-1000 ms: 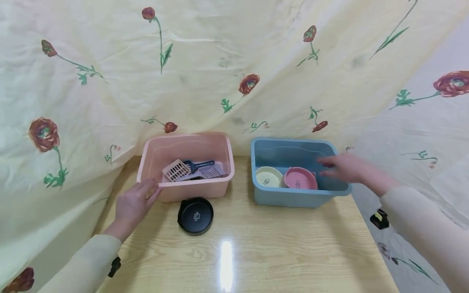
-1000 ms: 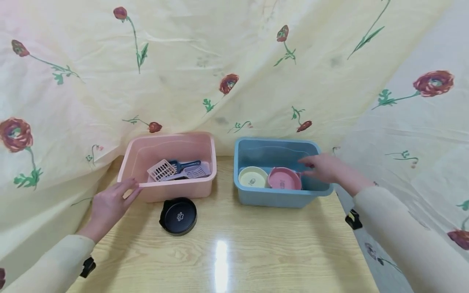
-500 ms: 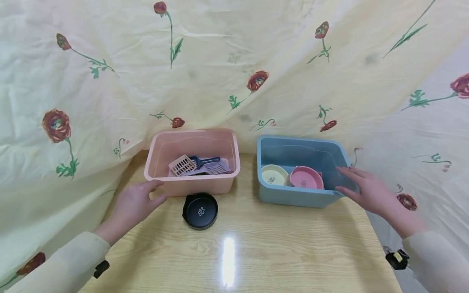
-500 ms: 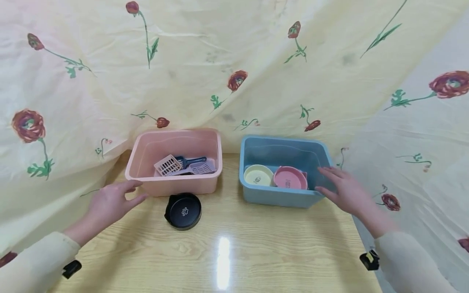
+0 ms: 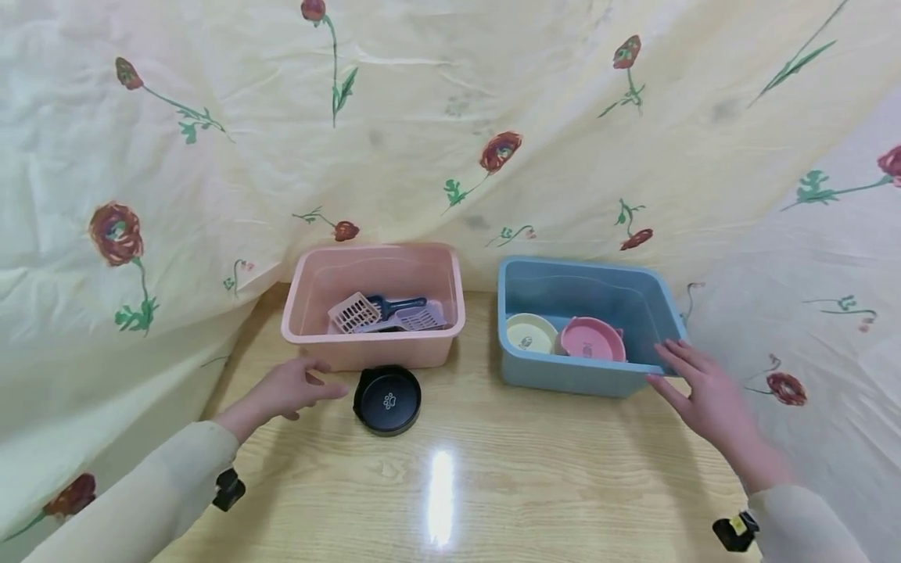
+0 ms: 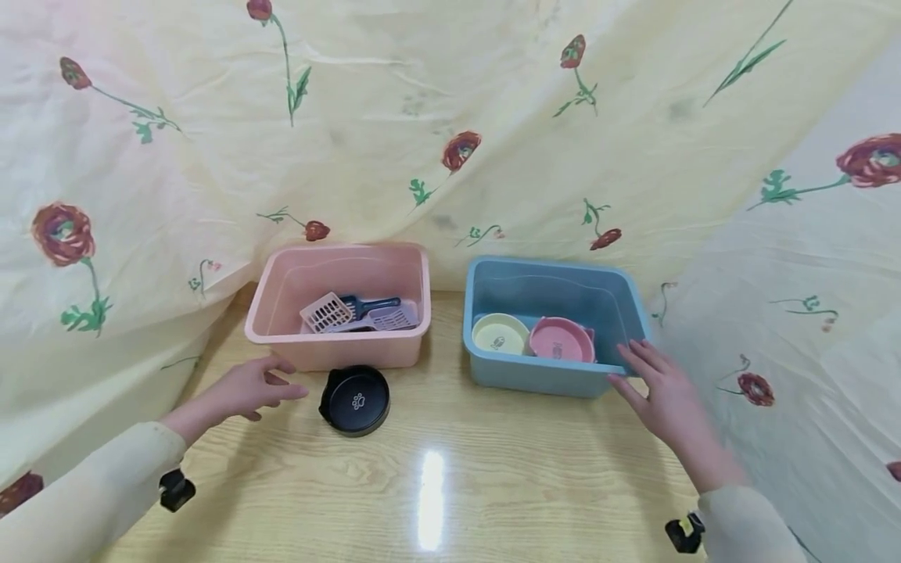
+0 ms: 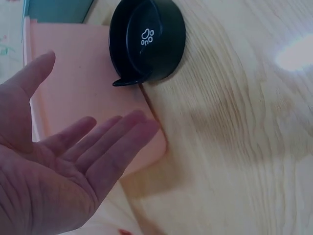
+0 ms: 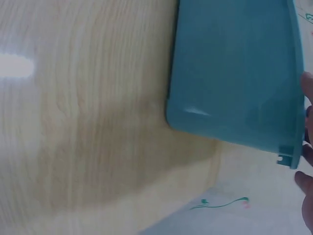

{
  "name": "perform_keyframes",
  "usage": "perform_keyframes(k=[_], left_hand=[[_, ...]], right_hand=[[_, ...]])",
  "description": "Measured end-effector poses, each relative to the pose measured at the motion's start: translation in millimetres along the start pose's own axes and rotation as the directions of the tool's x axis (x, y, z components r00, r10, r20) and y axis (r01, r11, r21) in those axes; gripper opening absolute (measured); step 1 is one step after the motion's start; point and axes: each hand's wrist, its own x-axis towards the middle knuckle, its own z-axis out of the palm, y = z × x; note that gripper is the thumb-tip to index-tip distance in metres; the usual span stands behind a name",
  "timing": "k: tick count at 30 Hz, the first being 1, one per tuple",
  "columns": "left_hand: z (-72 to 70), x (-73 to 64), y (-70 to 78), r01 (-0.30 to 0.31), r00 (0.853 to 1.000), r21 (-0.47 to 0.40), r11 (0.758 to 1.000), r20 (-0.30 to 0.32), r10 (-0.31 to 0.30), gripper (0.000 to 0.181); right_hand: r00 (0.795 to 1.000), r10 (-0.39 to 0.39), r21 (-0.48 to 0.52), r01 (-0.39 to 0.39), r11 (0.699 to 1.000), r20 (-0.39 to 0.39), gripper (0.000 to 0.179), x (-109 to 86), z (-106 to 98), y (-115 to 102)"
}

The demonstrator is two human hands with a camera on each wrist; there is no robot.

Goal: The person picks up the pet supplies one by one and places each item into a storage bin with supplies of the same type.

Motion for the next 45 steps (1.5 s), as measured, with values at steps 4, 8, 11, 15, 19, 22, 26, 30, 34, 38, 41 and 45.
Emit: perform_keyframes(k=[4,8,11,15,19,22,26,30,34,38,41,45], left_hand=[[2.6,10.4,-4.2,0.075,0.995,-0.118,0.99,0.079,-0.066,0.083],[6.3,22.4,-6.2,0.128,0.985,-0.201,0.971,0.137,-0.102,0.078],[9.3,31.7,-7.9,0.162,0.978,-0.245,0.956,0.169,-0.122,0.074],[12.6,41.5,-9.8,0.196,0.97,-0.287,0.938,0.2,-0.142,0.07],[15.8,48.4,-11.4,0.216,0.964,-0.335,0.917,0.22,-0.147,0.067],[20.1,52.7,-13.7,0.223,0.965,-0.371,0.901,0.218,-0.149,0.065],[29.1,57.9,-17.7,0.219,0.968,-0.395,0.892,0.206,-0.146,0.065],[36.1,62.6,-20.4,0.216,0.968,-0.389,0.895,0.207,-0.143,0.069],[38.0,65.4,-21.3,0.213,0.966,-0.392,0.895,0.222,-0.133,0.071],[38.7,66.4,-22.5,0.206,0.965,-0.405,0.891,0.233,-0.118,0.07],[40.0,65.7,-23.3,0.201,0.967,-0.417,0.886,0.228,-0.113,0.069],[40.8,63.7,-23.5,0.187,0.971,-0.42,0.888,0.219,-0.101,0.068]], right_hand=[[0.994,-0.02,0.003,0.021,1.0,-0.105,0.058,-5.6,10.8,-0.8],[0.979,-0.039,0.017,0.044,0.999,-0.199,0.052,-10.1,20.5,-0.6],[0.968,-0.037,0.041,0.049,0.998,-0.247,0.051,-13.3,25.1,-0.4],[0.957,-0.026,0.048,0.042,0.998,-0.288,0.061,-15.4,28.7,0.0],[0.948,-0.019,0.042,0.035,0.998,-0.318,0.075,-15.9,30.2,-0.3],[0.947,0.003,0.039,0.011,0.999,-0.322,0.068,-17.6,30.8,-2.1],[0.949,0.037,0.029,-0.029,0.999,-0.313,0.053,-20.0,31.5,-4.9],[0.95,0.052,0.023,-0.047,0.999,-0.307,0.048,-19.8,31.5,-6.8],[0.951,0.06,0.022,-0.056,0.998,-0.303,0.048,-19.2,30.3,-8.8],[0.95,0.064,0.026,-0.059,0.998,-0.305,0.047,-18.9,30.0,-9.3],[0.949,0.066,0.032,-0.059,0.998,-0.309,0.047,-18.6,31.0,-8.9],[0.948,0.072,0.038,-0.063,0.997,-0.311,0.048,-18.2,31.7,-9.3]])
